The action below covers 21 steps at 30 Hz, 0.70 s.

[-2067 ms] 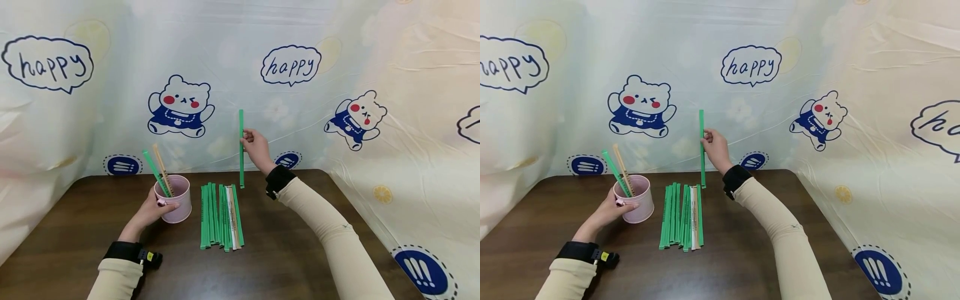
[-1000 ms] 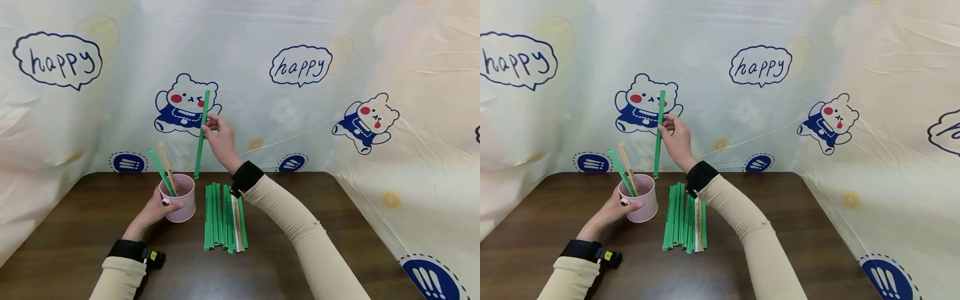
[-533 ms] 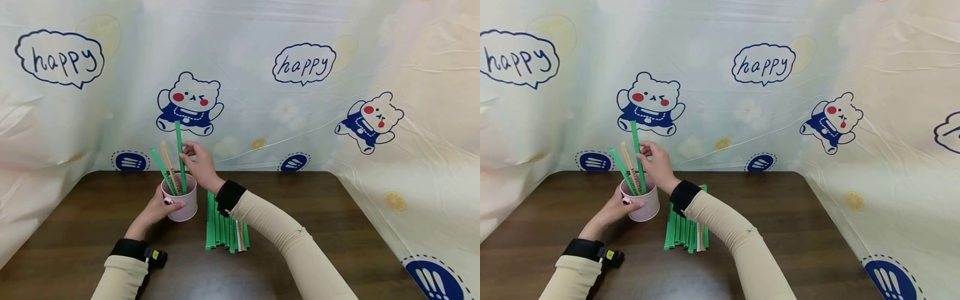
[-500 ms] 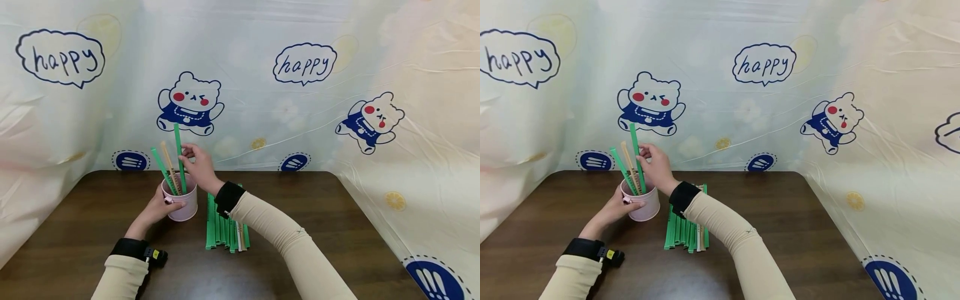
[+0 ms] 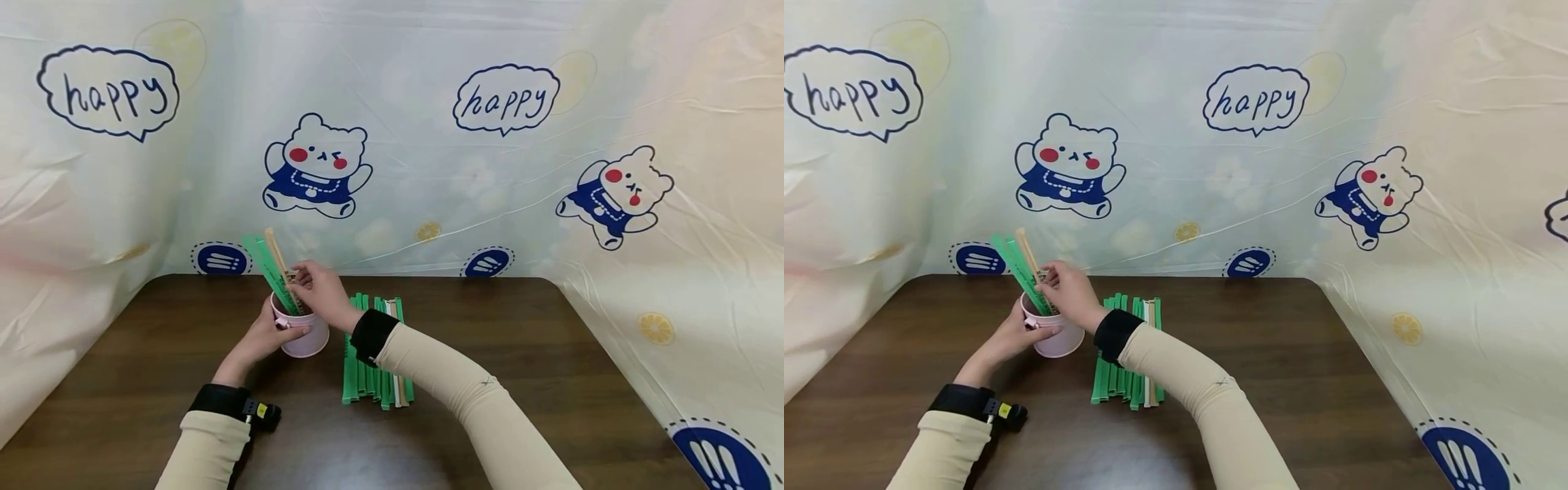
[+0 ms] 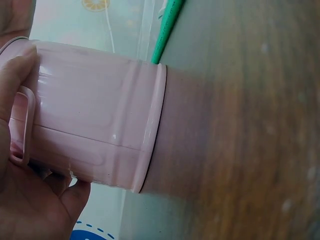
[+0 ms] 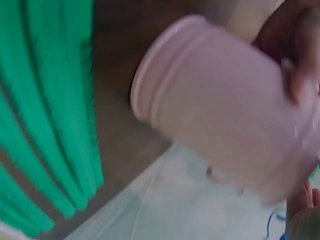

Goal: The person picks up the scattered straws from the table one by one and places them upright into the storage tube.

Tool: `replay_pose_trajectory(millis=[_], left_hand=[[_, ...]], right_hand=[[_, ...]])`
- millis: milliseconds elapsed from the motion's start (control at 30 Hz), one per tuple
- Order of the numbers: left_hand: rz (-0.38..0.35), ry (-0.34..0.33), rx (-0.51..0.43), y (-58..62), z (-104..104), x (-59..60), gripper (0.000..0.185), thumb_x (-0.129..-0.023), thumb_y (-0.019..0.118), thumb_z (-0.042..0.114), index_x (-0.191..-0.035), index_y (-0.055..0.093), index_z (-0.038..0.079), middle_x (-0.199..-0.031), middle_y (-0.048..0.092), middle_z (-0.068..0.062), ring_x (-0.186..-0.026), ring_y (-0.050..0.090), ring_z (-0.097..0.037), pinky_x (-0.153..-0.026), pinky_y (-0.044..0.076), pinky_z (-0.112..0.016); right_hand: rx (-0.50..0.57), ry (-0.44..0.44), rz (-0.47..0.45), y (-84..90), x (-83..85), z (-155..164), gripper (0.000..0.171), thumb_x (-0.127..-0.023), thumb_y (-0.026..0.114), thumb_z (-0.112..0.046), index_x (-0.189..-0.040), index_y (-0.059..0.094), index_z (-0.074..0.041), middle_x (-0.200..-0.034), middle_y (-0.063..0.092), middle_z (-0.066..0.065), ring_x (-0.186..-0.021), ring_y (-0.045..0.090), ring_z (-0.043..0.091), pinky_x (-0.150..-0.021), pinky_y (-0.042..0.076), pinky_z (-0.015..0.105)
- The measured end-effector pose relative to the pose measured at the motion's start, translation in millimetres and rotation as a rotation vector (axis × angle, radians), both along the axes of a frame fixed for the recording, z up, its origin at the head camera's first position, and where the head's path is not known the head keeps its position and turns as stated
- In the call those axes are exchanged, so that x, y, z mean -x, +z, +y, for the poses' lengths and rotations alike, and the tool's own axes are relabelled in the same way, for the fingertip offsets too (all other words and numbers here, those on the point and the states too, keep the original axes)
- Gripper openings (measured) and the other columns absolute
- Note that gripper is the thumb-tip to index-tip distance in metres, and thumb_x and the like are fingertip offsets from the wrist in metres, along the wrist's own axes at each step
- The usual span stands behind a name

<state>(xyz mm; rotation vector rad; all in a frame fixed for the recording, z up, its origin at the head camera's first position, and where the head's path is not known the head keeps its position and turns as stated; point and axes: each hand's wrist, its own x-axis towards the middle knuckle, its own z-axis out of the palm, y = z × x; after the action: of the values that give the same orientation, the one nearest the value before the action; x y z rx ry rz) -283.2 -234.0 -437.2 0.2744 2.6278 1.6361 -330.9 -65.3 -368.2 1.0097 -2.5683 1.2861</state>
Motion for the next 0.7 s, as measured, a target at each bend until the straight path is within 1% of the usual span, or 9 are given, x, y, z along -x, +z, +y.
replay_pose_trajectory(millis=[167,300,333,400,500,533,600,633,700], left_hand=[[0.025,-0.001,-0.028,0.0,2.5,2.0,0.105,-0.092,0.073,0.015,-0.158,-0.006,-0.005,-0.156,0.023,-0.037,-0.141,0.033,-0.054,-0.115,0.030,-0.073],[0.054,-0.008,-0.041,0.5,2.4,2.8,0.104,-0.092,0.073,0.014,-0.159,-0.004,-0.004,-0.155,0.024,-0.036,-0.141,0.033,-0.052,-0.116,0.029,-0.073],[0.052,-0.010,-0.044,0.4,2.4,2.8,0.104,-0.091,0.074,0.014,-0.159,-0.004,-0.004,-0.155,0.024,-0.036,-0.141,0.032,-0.052,-0.116,0.028,-0.073],[0.045,-0.007,-0.033,0.2,1.9,2.6,0.105,-0.092,0.074,0.015,-0.158,-0.005,-0.004,-0.155,0.024,-0.037,-0.141,0.031,-0.053,-0.116,0.028,-0.074],[0.026,0.000,-0.020,0.0,1.5,2.3,0.107,-0.092,0.075,0.017,-0.158,-0.006,-0.004,-0.156,0.023,-0.037,-0.142,0.030,-0.054,-0.116,0.027,-0.074],[0.021,0.003,-0.021,-0.4,1.2,2.5,0.107,-0.092,0.075,0.018,-0.159,-0.006,-0.004,-0.156,0.023,-0.037,-0.143,0.030,-0.054,-0.116,0.027,-0.074],[0.021,0.001,-0.028,-0.5,1.4,2.5,0.107,-0.092,0.075,0.018,-0.159,-0.006,-0.003,-0.156,0.022,-0.037,-0.143,0.029,-0.054,-0.117,0.026,-0.074],[0.026,-0.006,-0.036,-0.6,1.7,2.6,0.106,-0.092,0.074,0.016,-0.159,-0.006,-0.002,-0.156,0.022,-0.036,-0.143,0.029,-0.053,-0.117,0.026,-0.074],[0.037,-0.012,-0.050,-1.4,2.3,2.7,0.106,-0.092,0.074,0.015,-0.159,-0.006,-0.002,-0.156,0.022,-0.036,-0.143,0.030,-0.052,-0.116,0.027,-0.073]], right_hand=[[0.016,-0.067,-0.030,9.6,16.7,34.8,0.039,-0.103,0.059,-0.013,-0.141,0.055,-0.002,-0.122,0.066,0.017,-0.116,0.064,0.027,-0.099,0.053,0.029],[0.012,-0.127,-0.094,3.5,38.8,75.1,0.041,-0.105,0.057,-0.014,-0.143,0.052,-0.001,-0.133,0.062,0.022,-0.123,0.061,0.030,-0.107,0.050,0.039],[0.020,-0.125,-0.084,-9.5,51.8,87.7,0.042,-0.105,0.058,-0.019,-0.144,0.052,-0.003,-0.133,0.061,0.020,-0.122,0.061,0.027,-0.104,0.050,0.036],[0.010,-0.140,-0.118,-32.3,74.3,111.9,0.045,-0.105,0.059,-0.027,-0.145,0.053,-0.008,-0.136,0.062,0.015,-0.123,0.062,0.023,-0.103,0.051,0.035],[0.016,-0.146,-0.045,-86.8,115.4,146.6,0.048,-0.103,0.060,-0.039,-0.141,0.056,-0.011,-0.127,0.064,0.006,-0.112,0.063,0.015,-0.091,0.052,0.028],[0.017,-0.159,-0.072,-97.0,123.0,153.8,0.048,-0.102,0.061,-0.040,-0.141,0.057,-0.012,-0.126,0.065,0.005,-0.111,0.063,0.015,-0.090,0.052,0.027],[-0.012,-0.203,-0.106,-102.7,118.5,164.7,0.046,-0.101,0.064,-0.036,-0.139,0.058,-0.010,-0.122,0.066,0.006,-0.106,0.064,0.016,-0.087,0.053,0.030],[-0.019,-0.217,-0.118,-101.3,111.0,168.0,0.044,-0.102,0.064,-0.031,-0.138,0.058,-0.007,-0.120,0.066,0.008,-0.102,0.065,0.018,-0.084,0.053,0.031],[-0.066,-0.262,-0.190,-82.5,81.4,168.6,0.040,-0.102,0.063,-0.018,-0.137,0.058,-0.001,-0.119,0.066,0.015,-0.099,0.067,0.024,-0.083,0.055,0.034]])
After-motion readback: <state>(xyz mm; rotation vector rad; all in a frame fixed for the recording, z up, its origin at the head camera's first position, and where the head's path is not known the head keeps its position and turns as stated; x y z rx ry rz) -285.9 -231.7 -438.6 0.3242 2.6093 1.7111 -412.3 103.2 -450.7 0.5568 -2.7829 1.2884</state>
